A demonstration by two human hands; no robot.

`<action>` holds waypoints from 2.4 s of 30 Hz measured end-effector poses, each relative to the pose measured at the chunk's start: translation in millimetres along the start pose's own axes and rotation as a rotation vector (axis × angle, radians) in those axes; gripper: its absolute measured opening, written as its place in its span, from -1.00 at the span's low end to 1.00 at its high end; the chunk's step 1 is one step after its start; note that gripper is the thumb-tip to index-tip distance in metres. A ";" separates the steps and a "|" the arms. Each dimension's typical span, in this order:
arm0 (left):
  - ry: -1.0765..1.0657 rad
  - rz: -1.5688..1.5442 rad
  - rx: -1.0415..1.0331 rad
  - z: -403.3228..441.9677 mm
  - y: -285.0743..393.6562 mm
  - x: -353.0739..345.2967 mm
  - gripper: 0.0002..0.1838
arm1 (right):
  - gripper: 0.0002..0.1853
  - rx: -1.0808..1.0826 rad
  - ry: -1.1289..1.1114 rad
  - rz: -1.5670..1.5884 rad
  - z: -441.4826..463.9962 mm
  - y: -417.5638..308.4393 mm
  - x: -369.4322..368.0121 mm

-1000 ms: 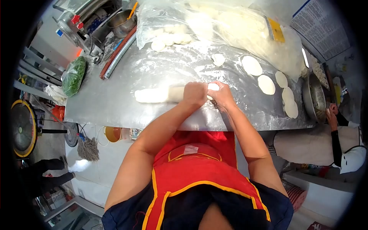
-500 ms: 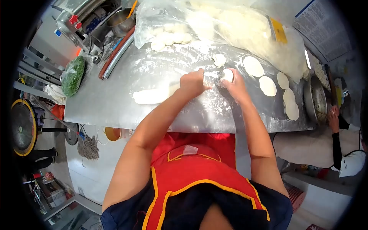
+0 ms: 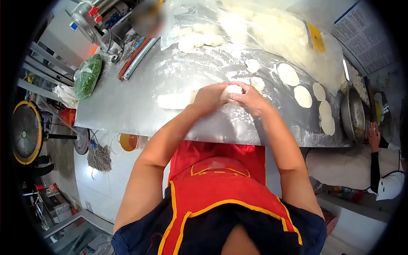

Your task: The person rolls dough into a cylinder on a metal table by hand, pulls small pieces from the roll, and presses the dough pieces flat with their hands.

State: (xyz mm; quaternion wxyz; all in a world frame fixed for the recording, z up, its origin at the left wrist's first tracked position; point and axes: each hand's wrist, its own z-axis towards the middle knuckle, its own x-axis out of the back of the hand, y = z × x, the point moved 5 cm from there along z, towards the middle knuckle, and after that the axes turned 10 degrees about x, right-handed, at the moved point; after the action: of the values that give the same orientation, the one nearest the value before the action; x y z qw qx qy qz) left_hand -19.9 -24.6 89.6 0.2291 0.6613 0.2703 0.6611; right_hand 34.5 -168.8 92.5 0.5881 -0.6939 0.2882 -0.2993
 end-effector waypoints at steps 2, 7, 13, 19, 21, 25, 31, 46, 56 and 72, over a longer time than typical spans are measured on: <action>0.019 0.094 0.045 -0.6 2.8 1.2 -0.50 | -0.52 -0.026 -0.010 -0.030 5.1 10.3 -6.1; 0.079 0.165 0.098 2.4 6.6 -6.4 -0.59 | -0.66 0.191 0.186 -0.292 5.9 6.1 -17.0; 0.020 0.236 0.142 10.7 4.4 -15.6 -0.73 | -0.73 0.088 0.254 -0.108 6.4 11.3 -16.6; 0.087 0.382 0.153 29.9 -3.3 -5.7 -0.75 | -0.69 0.022 0.165 0.143 6.3 1.8 -9.1; 0.116 0.357 0.213 39.0 -14.9 0.7 -0.75 | -0.66 0.040 0.164 0.269 11.3 -7.7 -2.6; 0.030 0.234 0.345 42.5 -24.4 16.6 -0.61 | -0.61 0.121 0.320 -0.038 61.1 -20.7 37.8; 0.178 0.358 0.241 11.6 -25.6 30.3 -0.41 | -0.59 0.179 0.244 -1.235 116.0 12.1 40.3; 0.019 0.107 0.106 -4.5 -7.9 6.9 -0.42 | -0.54 0.075 0.005 -0.282 12.3 -8.0 -32.2; 0.169 0.293 0.062 -3.4 -6.4 -9.0 -0.82 | -0.71 0.238 0.233 -0.513 2.8 -1.8 -35.1; 0.204 0.256 0.197 11.7 -25.9 10.7 -0.50 | -0.46 0.159 0.294 -0.391 19.2 4.9 33.0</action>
State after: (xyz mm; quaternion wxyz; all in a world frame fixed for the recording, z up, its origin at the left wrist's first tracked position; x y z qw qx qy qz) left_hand -9.8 2.5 80.3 0.0486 0.6390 0.2691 0.7189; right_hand 70.4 -181.9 87.7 0.5234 -0.6370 0.2066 -0.5268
